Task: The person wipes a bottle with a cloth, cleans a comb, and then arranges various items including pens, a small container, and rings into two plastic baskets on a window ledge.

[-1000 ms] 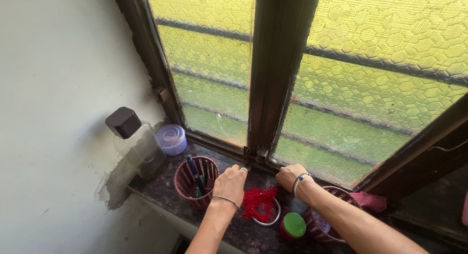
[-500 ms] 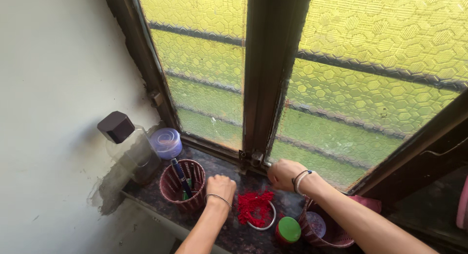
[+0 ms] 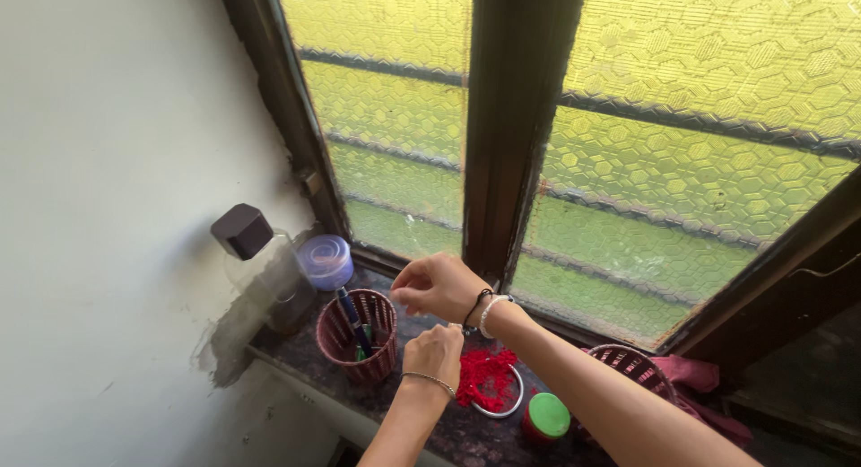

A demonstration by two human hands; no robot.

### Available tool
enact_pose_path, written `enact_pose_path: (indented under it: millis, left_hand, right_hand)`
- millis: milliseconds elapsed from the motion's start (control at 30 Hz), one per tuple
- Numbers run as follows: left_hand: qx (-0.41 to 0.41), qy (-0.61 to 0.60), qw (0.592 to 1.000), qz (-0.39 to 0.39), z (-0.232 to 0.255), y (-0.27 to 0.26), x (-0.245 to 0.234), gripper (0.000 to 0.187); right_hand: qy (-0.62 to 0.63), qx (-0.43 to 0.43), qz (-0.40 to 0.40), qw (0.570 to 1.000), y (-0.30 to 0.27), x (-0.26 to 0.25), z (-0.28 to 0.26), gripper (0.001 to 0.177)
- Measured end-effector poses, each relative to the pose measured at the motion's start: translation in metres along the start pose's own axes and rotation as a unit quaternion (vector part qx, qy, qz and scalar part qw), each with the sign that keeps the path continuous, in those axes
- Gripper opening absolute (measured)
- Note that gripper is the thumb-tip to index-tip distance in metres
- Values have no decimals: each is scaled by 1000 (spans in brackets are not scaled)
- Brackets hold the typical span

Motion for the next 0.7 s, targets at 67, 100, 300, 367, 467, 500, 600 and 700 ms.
enact_pose_path:
  millis: [67,100,300,367,467,500,600,700]
  left_hand:
    - [-30,-9,999,-22,-2,-3,-29,9]
    - [-46,-15,998,-33,-4,-4,-42,10]
    - [-113,-79,986,91,-67,-6,-100,11]
    - [-148,-90,981,92,-79,-4,-105,11]
    - [-100,-27,961,255,-67,-15,-114,36]
    - [-81,-19,971,225,-61,-16,-113,31]
    - [-26,-12,988,150,-31,-17,-98,25]
    - [29,-34,977,209,-4,-20,-89,40]
  right_hand:
    - [-27,0,22,999,-1,-3,0,23]
    - [-41,-1,32,999,-3,-6,2,23]
    - [-154,52,96,982,-49,-47,27,26]
    - [-195,63,31,978,-65,-51,37,28]
    - [-248,81,-121,958,-94,-47,43,32]
    - [-262,85,-179,944,-99,-44,40,34]
    - [-302,202,-278,889,-127,-37,25,57]
    - [-358,233,-413,804,-144,-24,16,86]
Point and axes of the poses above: each hand's wrist, its own y-axis towards the middle knuckle, its own x-axis out of the palm, z = x × y, the point moved 3 cm from there along y, towards the middle knuckle, and after that the axes turned 15 degrees about -x, right-handed, at the moved point
